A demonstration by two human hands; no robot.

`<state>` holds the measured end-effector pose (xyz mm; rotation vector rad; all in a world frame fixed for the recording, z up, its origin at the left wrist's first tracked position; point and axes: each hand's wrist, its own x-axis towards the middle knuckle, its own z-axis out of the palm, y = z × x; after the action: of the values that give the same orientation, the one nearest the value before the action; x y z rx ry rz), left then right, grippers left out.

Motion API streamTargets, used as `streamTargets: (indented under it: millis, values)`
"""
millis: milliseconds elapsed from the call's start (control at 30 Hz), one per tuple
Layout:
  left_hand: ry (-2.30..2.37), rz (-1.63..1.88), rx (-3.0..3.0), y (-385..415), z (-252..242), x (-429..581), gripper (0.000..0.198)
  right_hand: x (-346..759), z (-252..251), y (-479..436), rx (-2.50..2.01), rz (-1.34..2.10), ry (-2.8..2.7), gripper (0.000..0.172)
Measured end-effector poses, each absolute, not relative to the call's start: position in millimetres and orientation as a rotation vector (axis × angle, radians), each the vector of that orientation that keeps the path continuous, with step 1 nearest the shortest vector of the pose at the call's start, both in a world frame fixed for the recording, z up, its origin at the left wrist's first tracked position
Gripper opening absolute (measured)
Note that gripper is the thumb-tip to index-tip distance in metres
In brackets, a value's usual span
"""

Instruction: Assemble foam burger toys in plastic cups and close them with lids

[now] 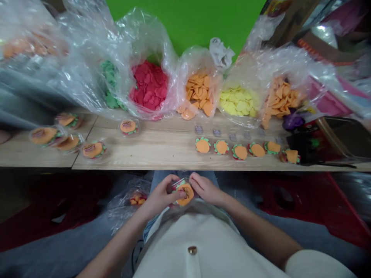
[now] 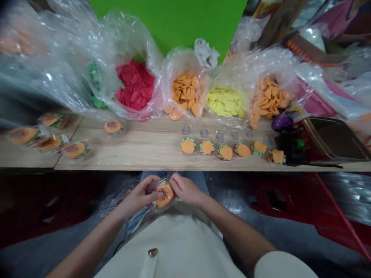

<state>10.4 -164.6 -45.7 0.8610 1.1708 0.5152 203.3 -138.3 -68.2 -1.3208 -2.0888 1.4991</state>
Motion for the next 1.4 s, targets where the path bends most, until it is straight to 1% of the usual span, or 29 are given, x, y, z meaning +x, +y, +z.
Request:
streamTargets:
  millis: [100,200,300,400,500,567,733,867,967,1133,1300,1400]
  values:
    - [1.29,0.641,0.774,-161,-43,16,0.043,209,-71,-152,-1.33,1.649,-1.91,0.023]
    - [1.296,0.723,0.754,-158,-38,21,0.044,210,-70,-158,-1.232,1.81,-1.551,0.024]
    - [1.293,0.798,0.791,-156,-34,29,0.047,206,-69,-152,-1.184,1.846,-1.319,0.025]
    - [1.32,0.859,0.85,-157,-36,40,0.048,202,-71,-142,-1.263,1.637,-1.348,0.024]
    - [1.308,1.036,0.917,-164,-41,48,0.048,205,-73,-138,-1.301,1.418,-1.436,0.021]
    - [1.244,1.116,0.878,-167,-41,51,0.049,211,-72,-136,-1.275,1.405,-1.479,0.019]
    - [1.181,0.991,0.651,-158,-26,55,0.055,215,-62,-121,-1.19,1.437,-1.486,0.016]
    - [1.169,1.149,0.541,-142,-25,71,0.05,200,-56,-107,-1.318,1.214,-1.41,0.014]
    - [1.191,1.279,0.504,-139,-34,84,0.046,191,-58,-109,-1.47,1.057,-1.426,0.017]
    - [1.229,1.393,0.486,-142,-42,96,0.05,188,-67,-127,-1.524,1.076,-1.425,0.021]
    - [1.267,1.405,0.524,-141,-38,103,0.052,179,-75,-133,-1.49,1.035,-1.305,0.02]
    - [1.221,1.336,0.557,-136,-38,91,0.049,183,-77,-138,-1.425,1.138,-1.262,0.024]
